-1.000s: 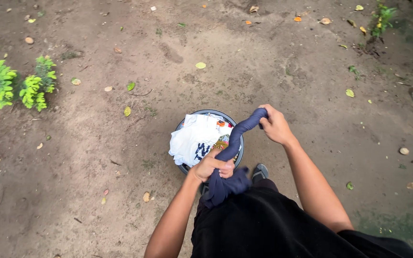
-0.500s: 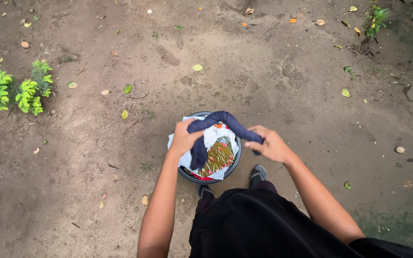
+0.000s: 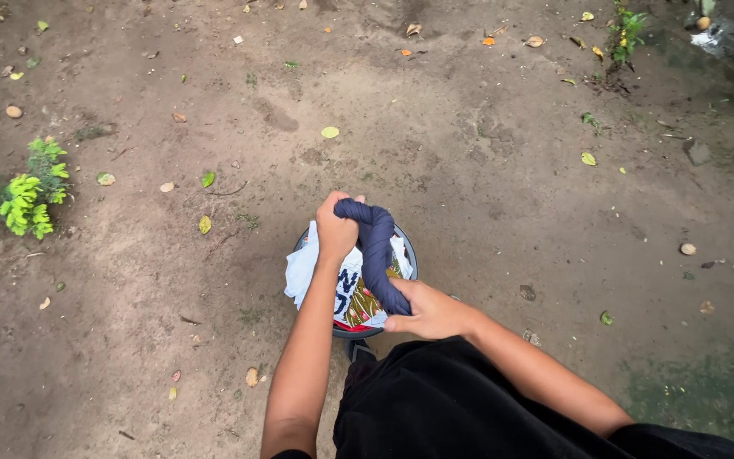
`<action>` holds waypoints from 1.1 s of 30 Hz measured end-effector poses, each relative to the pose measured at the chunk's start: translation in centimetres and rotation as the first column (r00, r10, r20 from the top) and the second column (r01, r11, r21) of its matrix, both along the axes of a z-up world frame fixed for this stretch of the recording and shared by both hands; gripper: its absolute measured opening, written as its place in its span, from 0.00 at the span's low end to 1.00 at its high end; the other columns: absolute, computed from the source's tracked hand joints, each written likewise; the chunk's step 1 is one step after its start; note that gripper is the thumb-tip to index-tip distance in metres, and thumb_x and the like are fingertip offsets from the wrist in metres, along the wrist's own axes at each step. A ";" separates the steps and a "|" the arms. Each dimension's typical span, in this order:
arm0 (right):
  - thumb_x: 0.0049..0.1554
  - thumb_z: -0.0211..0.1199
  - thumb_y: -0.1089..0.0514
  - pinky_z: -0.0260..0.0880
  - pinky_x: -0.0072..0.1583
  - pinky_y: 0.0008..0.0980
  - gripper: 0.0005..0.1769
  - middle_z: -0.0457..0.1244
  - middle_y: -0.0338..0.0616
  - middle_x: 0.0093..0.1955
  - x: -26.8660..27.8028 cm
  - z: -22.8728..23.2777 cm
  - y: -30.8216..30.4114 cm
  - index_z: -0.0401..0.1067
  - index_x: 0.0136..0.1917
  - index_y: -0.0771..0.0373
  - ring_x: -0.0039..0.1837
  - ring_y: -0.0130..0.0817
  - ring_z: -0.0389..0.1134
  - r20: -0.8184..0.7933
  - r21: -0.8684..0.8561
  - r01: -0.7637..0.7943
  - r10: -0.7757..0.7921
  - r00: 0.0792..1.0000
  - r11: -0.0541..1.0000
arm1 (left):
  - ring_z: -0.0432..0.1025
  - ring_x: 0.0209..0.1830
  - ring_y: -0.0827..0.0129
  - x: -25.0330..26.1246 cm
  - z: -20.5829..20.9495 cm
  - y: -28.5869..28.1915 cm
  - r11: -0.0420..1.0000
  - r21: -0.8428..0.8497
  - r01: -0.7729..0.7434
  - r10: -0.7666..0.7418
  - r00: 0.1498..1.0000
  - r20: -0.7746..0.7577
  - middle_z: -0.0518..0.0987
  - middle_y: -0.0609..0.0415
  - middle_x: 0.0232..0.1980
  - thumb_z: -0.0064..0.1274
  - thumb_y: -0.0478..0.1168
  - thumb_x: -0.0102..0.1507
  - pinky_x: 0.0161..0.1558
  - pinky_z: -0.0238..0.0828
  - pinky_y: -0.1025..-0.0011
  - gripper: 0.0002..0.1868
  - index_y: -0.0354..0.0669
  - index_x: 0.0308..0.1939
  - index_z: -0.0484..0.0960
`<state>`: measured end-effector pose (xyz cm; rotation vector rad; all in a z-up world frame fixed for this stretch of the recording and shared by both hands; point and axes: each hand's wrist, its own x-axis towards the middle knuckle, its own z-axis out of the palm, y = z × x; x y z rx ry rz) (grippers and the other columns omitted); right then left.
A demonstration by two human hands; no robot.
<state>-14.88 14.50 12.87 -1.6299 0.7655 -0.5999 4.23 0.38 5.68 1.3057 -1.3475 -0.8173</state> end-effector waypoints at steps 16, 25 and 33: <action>0.63 0.57 0.55 0.68 0.52 0.39 0.16 0.65 0.49 0.42 -9.1 -2.9 -9.0 0.67 0.62 0.63 0.46 0.39 0.67 -0.280 -0.309 0.462 -0.544 0.791 0.831 | 0.66 0.28 0.73 3.8 2.0 6.9 0.677 0.288 0.677 -0.468 0.699 -0.541 0.74 0.57 0.29 0.61 0.39 0.61 0.33 0.63 0.72 0.11 0.34 0.38 0.79; 0.65 0.54 0.58 0.68 0.57 0.39 0.14 0.68 0.53 0.50 -5.0 -7.5 -12.6 0.65 0.62 0.66 0.53 0.44 0.70 -0.130 -0.383 0.496 -0.577 0.806 0.780 | 0.58 0.22 0.76 -0.8 4.1 11.7 0.400 -0.155 0.903 -0.228 -0.066 -0.971 0.63 0.61 0.23 0.53 0.34 0.63 0.28 0.54 0.74 0.11 0.43 0.31 0.67; 0.68 0.50 0.49 0.65 0.49 0.31 0.18 0.62 0.39 0.43 -7.6 -7.6 -9.7 0.70 0.62 0.62 0.45 0.27 0.62 -0.045 -0.067 0.503 -0.506 0.861 0.862 | 0.65 0.25 0.75 5.7 2.6 7.9 0.677 0.263 0.687 -0.456 0.672 -0.583 0.73 0.57 0.27 0.61 0.37 0.59 0.30 0.61 0.74 0.09 0.35 0.32 0.77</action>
